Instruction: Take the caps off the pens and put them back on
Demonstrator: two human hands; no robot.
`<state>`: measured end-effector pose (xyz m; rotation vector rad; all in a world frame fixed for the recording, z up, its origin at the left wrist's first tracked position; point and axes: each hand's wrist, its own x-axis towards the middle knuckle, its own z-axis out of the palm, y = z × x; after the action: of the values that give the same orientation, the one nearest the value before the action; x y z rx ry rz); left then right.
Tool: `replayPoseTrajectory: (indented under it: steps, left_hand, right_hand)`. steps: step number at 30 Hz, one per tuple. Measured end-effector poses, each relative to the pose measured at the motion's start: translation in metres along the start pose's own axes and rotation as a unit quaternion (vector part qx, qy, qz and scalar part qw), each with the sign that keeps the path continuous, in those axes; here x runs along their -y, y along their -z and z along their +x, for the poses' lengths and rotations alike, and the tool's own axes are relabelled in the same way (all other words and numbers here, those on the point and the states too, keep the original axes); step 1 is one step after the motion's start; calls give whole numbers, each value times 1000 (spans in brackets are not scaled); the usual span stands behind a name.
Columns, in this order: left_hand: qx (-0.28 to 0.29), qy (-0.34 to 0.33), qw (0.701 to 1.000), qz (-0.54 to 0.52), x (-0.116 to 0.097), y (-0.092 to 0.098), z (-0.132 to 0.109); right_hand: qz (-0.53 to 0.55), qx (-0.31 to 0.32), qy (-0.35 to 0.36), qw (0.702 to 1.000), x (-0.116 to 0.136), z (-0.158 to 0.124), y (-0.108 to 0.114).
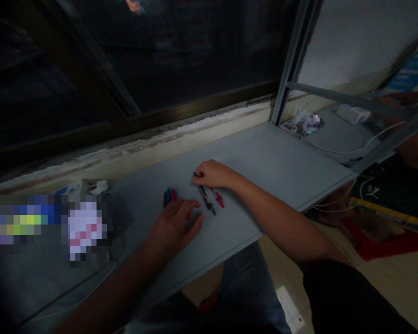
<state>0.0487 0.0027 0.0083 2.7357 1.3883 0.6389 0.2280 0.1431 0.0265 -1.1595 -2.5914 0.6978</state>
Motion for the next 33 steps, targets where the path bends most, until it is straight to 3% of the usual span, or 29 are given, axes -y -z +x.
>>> replayPoseTrajectory:
  steps: [4, 8, 11, 15, 23, 33]
  left_hand:
    - [129, 172, 965, 149, 4, 21, 1]
    - [203, 256, 933, 151, 6, 28, 4]
    - [202, 257, 934, 143, 8, 24, 4]
    - [148, 245, 950, 124, 16, 19, -3]
    - [101, 256, 960, 42, 32, 18, -18]
    - [154, 303, 937, 82, 26, 22, -20]
  right_hand:
    - [-102, -9, -34, 994, 0, -2, 0]
    - [-116, -30, -55, 991, 7, -6, 0]
    - [-52, -26, 0, 998, 14, -7, -3]
    - [-6, 1, 56, 998, 20, -7, -12]
    - [-2, 44, 69, 997, 27, -11, -15]
    - [4, 54, 84, 995, 29, -13, -18]
